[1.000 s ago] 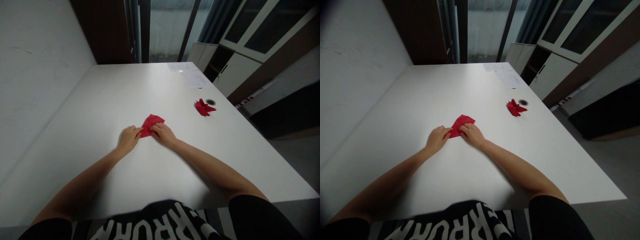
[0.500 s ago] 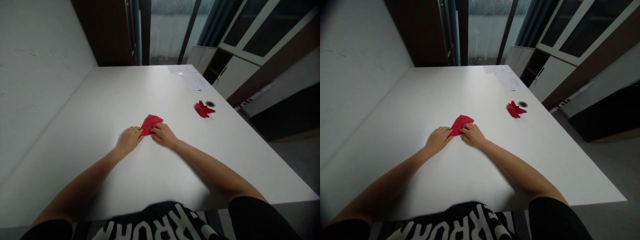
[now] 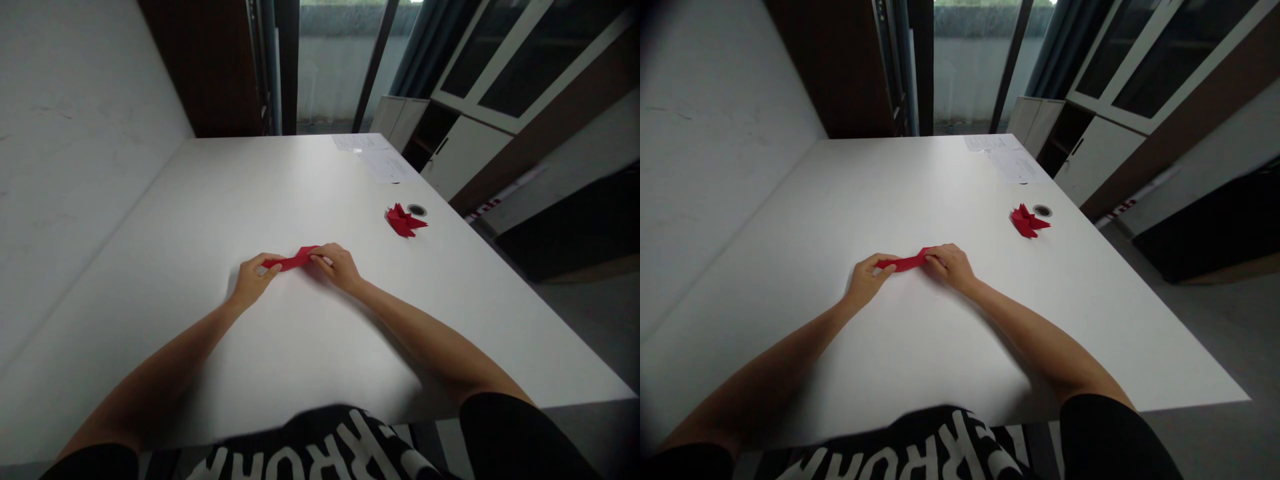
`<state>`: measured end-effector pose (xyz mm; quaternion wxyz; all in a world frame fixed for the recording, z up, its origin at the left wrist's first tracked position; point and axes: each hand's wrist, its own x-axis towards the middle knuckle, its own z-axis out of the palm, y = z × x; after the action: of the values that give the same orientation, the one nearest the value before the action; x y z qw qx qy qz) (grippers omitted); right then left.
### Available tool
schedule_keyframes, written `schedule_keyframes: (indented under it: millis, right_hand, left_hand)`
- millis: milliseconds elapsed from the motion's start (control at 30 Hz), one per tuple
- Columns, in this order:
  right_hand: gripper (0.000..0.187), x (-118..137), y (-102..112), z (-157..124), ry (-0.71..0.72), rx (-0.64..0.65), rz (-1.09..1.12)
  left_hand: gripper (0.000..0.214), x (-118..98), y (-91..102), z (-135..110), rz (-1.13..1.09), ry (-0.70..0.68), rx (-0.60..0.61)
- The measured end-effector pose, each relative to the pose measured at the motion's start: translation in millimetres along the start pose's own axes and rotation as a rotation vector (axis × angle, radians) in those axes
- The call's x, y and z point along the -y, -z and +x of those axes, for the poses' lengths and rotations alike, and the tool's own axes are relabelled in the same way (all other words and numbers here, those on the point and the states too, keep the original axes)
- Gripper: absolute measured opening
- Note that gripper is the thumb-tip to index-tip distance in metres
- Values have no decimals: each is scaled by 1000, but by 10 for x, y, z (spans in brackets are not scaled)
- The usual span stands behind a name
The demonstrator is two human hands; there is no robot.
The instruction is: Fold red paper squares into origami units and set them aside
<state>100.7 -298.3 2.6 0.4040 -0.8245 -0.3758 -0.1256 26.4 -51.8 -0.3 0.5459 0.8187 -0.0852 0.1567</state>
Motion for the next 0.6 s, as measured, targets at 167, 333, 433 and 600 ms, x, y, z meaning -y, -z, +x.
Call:
schedule_keyframes:
  millis: [167, 333, 433, 600]
  right_hand:
    - [26, 185, -22, 27, -270, 5, 359]
    - [34, 241, -102, 53, -481, -45, 575]
    - [34, 250, -119, 47, -532, 23, 675]
    - [32, 250, -43, 34, -351, 158, 732]
  left_hand:
    - [58, 16, -32, 48, -438, 225, -39]
    - [74, -66, -47, 54, -572, 305, -23]
    - [73, -55, -42, 67, -587, 382, -59]
    - [78, 100, 20, 109, -625, 525, -153]
